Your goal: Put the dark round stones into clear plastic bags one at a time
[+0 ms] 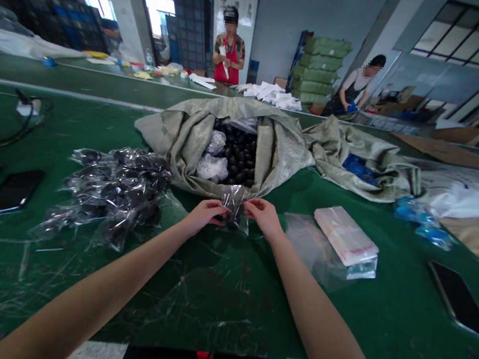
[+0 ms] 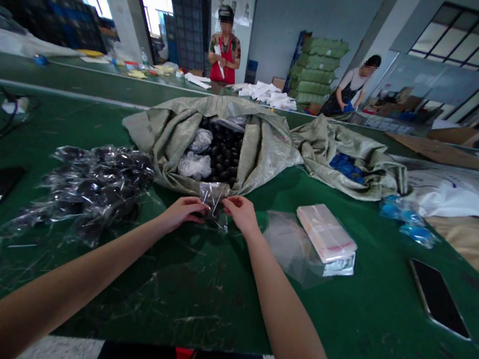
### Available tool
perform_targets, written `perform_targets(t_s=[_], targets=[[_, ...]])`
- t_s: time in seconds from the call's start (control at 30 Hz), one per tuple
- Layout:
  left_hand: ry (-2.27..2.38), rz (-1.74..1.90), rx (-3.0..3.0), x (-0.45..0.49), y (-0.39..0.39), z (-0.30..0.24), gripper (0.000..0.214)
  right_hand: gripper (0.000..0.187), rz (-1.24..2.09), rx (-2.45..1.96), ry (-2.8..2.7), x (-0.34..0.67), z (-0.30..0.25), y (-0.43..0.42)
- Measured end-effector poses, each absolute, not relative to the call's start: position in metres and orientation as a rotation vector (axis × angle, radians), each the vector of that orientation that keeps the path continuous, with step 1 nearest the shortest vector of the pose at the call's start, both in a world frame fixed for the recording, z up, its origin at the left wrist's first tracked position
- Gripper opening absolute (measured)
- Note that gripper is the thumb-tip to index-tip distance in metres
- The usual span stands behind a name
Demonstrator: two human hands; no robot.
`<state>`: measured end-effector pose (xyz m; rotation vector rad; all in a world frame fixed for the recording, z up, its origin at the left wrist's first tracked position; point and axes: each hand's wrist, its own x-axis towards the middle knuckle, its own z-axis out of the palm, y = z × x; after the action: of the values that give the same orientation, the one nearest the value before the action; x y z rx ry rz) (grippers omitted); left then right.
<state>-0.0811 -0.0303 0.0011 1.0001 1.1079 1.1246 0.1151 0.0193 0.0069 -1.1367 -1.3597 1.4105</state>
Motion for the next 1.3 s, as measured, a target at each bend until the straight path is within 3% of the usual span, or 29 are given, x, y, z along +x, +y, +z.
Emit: perform_targets(t_s=[0.2, 0.43, 0.73, 1.07, 1.3], targets=[[1.148, 1.111, 1.007, -0.081, -0.029, 0.003, 0.028, 0.007, 1.421, -1.169, -1.325, 0.116, 0.003, 0.021], [1.188, 1.065, 1.063, -0.078, -0.031, 0.009, 0.028, 0.028, 1.336, -1.096, -1.367, 0.11, 0.0, 0.024], [1.211, 1.034, 1.127, -0.082, -0.029, 0.01, 0.036, 0.008, 1.383, -1.08, -1.246, 0.101, -0.001, 0.035], [1.244, 1.146, 1.199, -0.08, -0.022, 0.006, 0.039, 0.003, 1.463, -1.088, -1.116, 0.103, 0.005, 0.026], [1.228, 1.135, 1.199, -0.08, -0.023, 0.004, 0.039, 0.017, 1.405, -0.991, -1.203, 0.109, 0.004, 0.022]])
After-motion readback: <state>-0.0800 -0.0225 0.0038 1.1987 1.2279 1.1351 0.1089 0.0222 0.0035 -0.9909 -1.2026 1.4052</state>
